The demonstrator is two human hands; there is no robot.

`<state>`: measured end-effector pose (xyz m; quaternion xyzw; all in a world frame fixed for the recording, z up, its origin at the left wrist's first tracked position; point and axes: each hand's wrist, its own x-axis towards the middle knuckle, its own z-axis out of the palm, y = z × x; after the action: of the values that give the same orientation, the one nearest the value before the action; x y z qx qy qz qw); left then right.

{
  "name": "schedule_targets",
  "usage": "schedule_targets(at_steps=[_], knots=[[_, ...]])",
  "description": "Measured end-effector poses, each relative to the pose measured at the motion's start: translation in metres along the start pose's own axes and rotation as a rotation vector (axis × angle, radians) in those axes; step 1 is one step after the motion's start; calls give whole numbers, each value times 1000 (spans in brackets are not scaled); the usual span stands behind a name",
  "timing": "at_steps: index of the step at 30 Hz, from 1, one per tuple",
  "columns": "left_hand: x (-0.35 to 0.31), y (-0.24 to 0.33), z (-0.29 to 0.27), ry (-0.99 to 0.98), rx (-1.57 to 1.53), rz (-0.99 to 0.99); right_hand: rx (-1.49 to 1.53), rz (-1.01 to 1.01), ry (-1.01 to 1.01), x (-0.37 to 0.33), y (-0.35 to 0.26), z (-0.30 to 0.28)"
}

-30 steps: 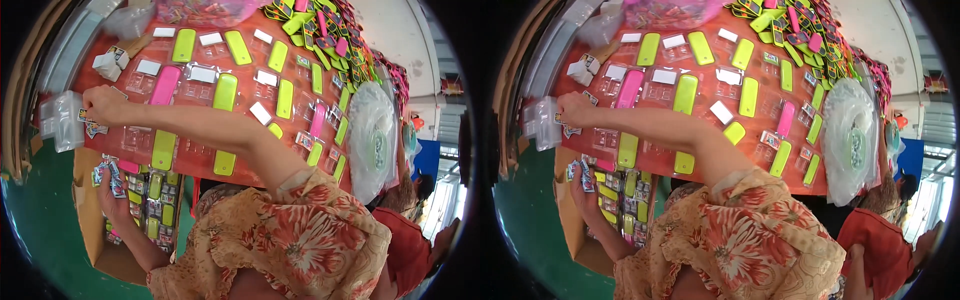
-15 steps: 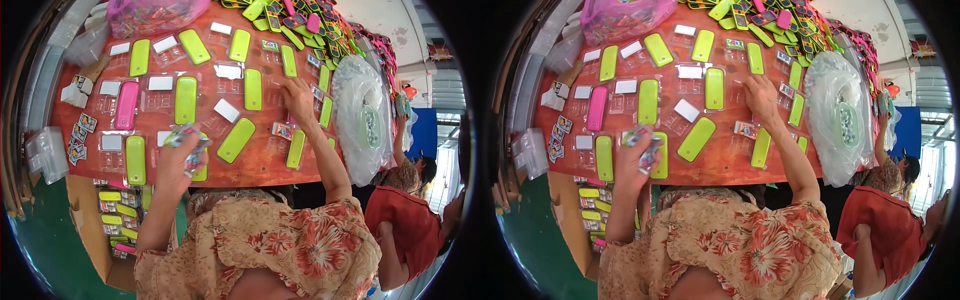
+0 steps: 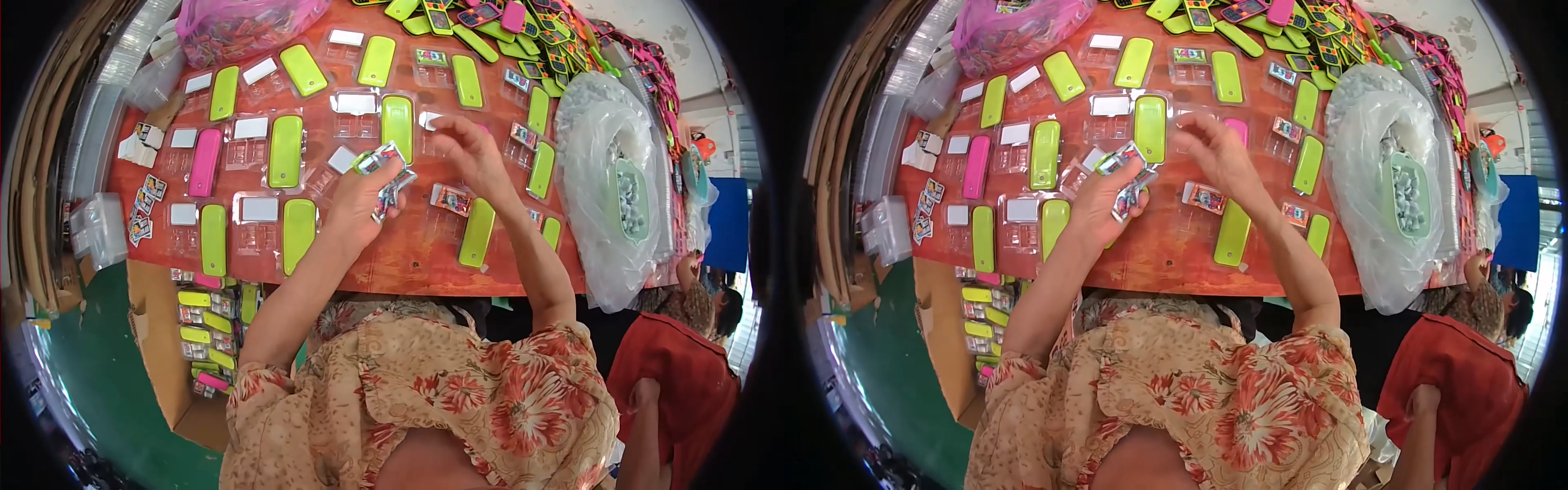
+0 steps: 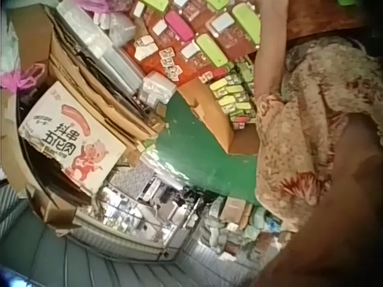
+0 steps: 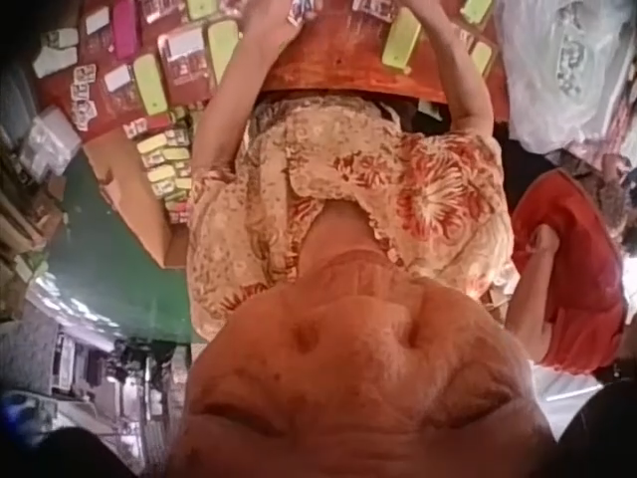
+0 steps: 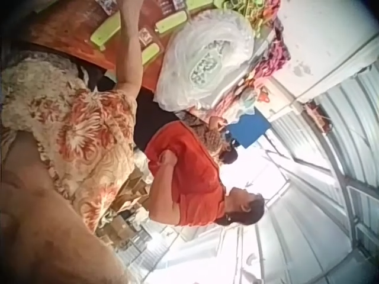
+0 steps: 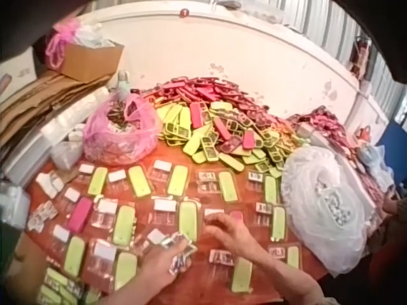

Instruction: The recorder is assembling small plastic items by placing white components into clear windows on colorful plastic bases and then applying stickers.

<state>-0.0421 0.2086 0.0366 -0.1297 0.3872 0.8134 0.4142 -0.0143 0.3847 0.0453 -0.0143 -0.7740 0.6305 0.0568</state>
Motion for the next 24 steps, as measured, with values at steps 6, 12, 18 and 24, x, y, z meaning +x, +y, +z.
schedule_targets(at_steps=[6,12,18,24], knots=[[13,-24,14,-52,76,-30,384,163,-52,-23,4,8],[4,-24,14,-34,-22,-58,-627,-315,313,2,17,-25],[-2,-12,4,-206,6,-32,-1184,-478,161,10,44,-21],[-3,-11,-3,-105,76,-18,5,13,-23,4,6,4]])
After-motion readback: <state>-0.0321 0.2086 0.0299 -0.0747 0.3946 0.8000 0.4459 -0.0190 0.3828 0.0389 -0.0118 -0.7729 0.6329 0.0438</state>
